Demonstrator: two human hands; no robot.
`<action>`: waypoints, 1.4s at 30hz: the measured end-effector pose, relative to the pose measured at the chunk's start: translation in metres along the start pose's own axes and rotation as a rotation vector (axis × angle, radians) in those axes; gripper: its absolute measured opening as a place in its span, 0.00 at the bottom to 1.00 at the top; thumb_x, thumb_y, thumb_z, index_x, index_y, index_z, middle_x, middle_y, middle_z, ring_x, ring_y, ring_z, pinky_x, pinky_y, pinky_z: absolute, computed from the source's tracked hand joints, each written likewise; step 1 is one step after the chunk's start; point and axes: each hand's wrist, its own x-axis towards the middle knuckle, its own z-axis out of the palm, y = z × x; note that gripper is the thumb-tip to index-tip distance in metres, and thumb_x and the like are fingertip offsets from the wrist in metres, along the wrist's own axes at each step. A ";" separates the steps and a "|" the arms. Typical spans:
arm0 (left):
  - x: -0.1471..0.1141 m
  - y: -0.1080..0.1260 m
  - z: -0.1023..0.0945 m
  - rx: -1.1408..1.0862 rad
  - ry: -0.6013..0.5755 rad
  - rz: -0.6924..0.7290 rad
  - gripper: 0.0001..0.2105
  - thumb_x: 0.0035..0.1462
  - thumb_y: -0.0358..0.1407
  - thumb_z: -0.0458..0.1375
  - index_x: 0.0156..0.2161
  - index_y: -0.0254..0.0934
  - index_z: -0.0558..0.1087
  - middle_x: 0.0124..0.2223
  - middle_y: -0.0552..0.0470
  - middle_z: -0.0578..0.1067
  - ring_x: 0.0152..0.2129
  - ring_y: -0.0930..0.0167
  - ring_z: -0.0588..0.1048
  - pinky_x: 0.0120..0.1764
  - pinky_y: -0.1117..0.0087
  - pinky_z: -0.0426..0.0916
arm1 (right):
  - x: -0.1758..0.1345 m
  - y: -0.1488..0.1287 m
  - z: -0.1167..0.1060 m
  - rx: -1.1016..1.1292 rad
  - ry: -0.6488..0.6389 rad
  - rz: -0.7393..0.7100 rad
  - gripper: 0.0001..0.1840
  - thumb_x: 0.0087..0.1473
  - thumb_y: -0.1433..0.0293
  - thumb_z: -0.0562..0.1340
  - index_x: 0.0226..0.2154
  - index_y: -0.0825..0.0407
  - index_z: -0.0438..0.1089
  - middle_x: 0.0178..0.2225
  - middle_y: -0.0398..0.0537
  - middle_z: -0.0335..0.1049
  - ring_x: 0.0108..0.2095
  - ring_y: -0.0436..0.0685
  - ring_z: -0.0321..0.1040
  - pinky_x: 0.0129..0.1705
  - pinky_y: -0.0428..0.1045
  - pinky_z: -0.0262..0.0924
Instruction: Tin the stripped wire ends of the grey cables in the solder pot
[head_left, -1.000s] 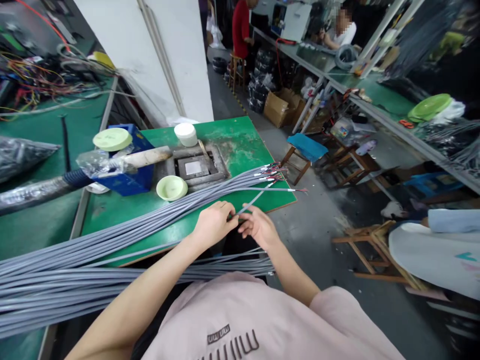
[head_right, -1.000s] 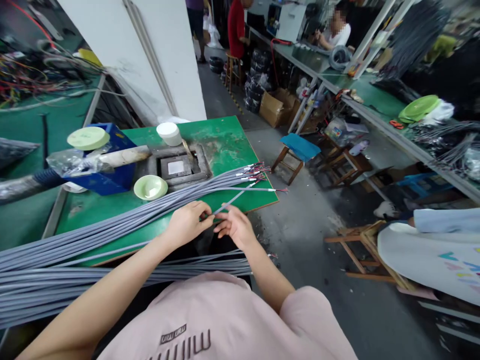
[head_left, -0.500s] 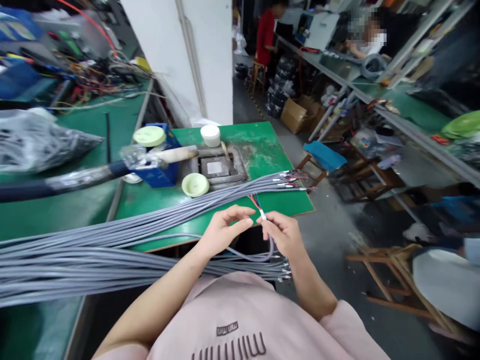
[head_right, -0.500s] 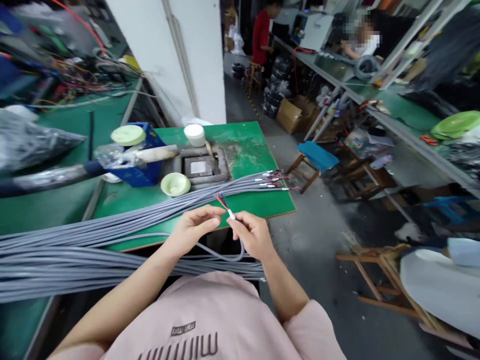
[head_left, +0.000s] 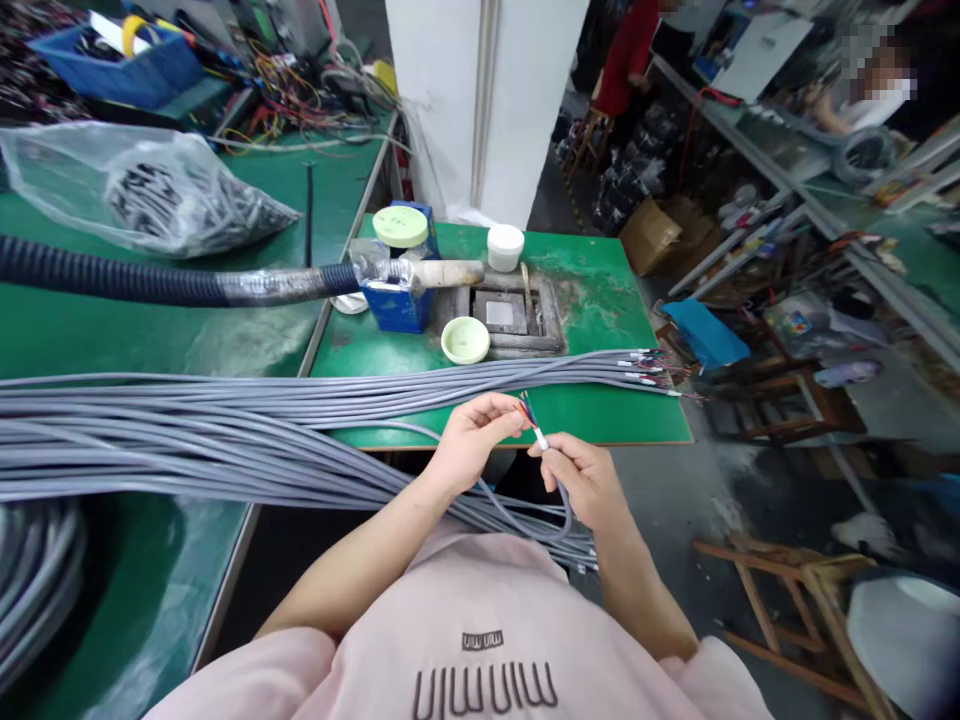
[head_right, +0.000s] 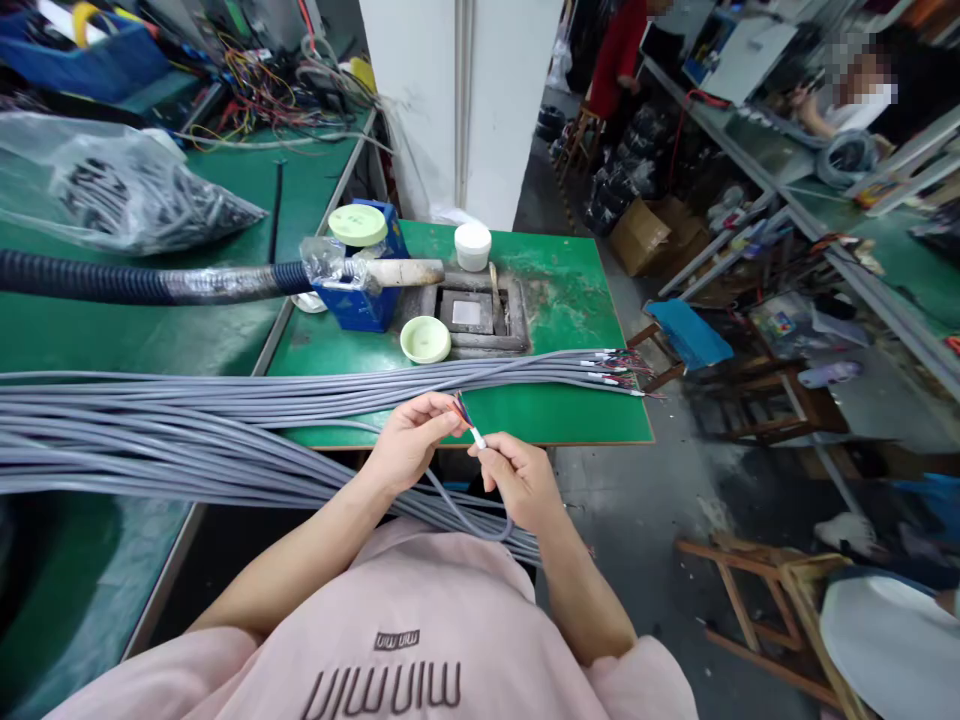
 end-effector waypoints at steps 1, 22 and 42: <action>0.000 0.000 -0.002 -0.001 -0.012 -0.009 0.08 0.45 0.37 0.67 0.30 0.34 0.76 0.27 0.53 0.77 0.24 0.76 0.72 0.33 0.75 0.69 | 0.000 -0.001 0.002 0.000 -0.003 -0.005 0.15 0.59 0.61 0.54 0.34 0.53 0.71 0.16 0.38 0.63 0.18 0.47 0.57 0.25 0.45 0.54; 0.002 -0.009 0.008 -0.212 0.045 -0.073 0.10 0.42 0.35 0.67 0.26 0.35 0.71 0.23 0.57 0.72 0.21 0.78 0.70 0.28 0.76 0.66 | 0.012 0.011 0.013 0.517 -0.061 0.148 0.15 0.54 0.58 0.60 0.30 0.54 0.69 0.14 0.37 0.59 0.14 0.44 0.49 0.18 0.43 0.42; 0.008 -0.006 0.005 0.153 0.091 0.200 0.04 0.48 0.34 0.63 0.30 0.36 0.77 0.29 0.52 0.77 0.26 0.74 0.73 0.32 0.74 0.67 | 0.018 0.015 0.013 0.499 -0.050 0.150 0.15 0.54 0.58 0.60 0.29 0.55 0.69 0.14 0.37 0.59 0.15 0.44 0.48 0.20 0.44 0.42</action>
